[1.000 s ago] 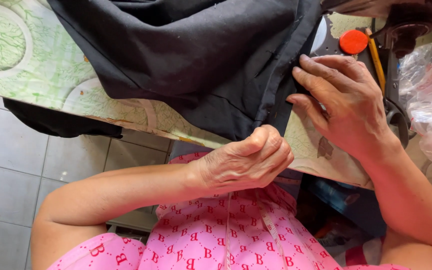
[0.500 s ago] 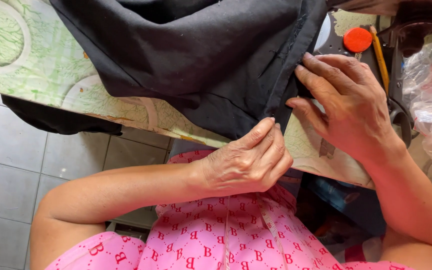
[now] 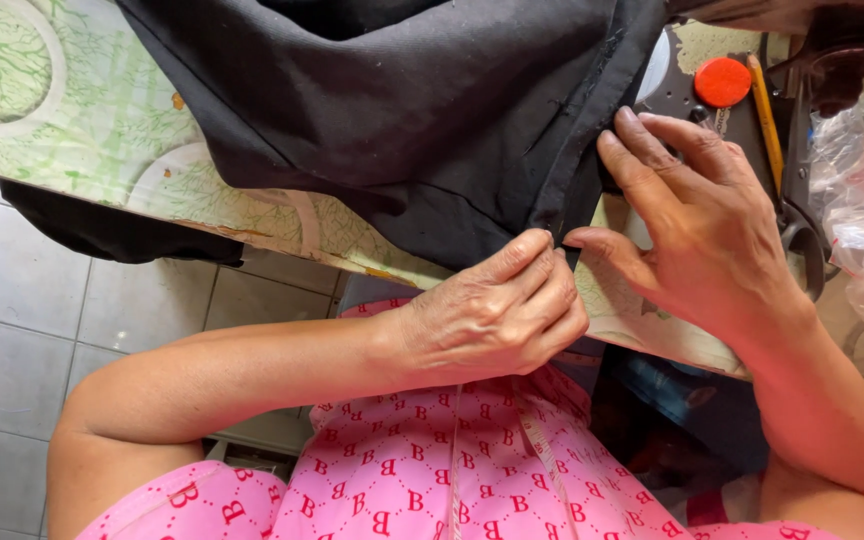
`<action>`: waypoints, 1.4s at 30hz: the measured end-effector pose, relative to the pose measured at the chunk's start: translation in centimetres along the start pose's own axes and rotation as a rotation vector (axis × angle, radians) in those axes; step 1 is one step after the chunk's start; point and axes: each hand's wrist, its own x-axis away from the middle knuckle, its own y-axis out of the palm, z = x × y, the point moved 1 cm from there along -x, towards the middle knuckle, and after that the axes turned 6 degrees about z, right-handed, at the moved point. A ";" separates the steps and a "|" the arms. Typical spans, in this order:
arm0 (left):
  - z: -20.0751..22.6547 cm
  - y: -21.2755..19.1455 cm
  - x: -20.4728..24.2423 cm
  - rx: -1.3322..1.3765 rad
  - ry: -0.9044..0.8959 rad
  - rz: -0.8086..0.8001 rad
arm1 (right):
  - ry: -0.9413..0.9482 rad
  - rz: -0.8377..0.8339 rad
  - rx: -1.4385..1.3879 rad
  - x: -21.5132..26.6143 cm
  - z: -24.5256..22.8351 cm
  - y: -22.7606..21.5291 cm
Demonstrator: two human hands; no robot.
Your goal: Sewing a seam on a pair of black pants using an industrial sewing machine and trimming threads with snips.
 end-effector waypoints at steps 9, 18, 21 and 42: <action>-2.8 0.6 -1.4 0.363 -0.071 0.019 | 0.021 0.003 0.036 0.2 -0.3 0.2; -9.4 2.8 -1.2 0.669 -0.091 0.003 | 0.051 -0.002 -0.005 0.1 0.0 0.5; -9.3 2.9 -1.1 0.586 -0.067 -0.071 | 0.067 -0.010 -0.025 0.1 0.1 0.5; -9.7 3.5 -1.3 0.566 -0.042 -0.074 | 0.038 0.008 0.050 -0.7 0.4 0.1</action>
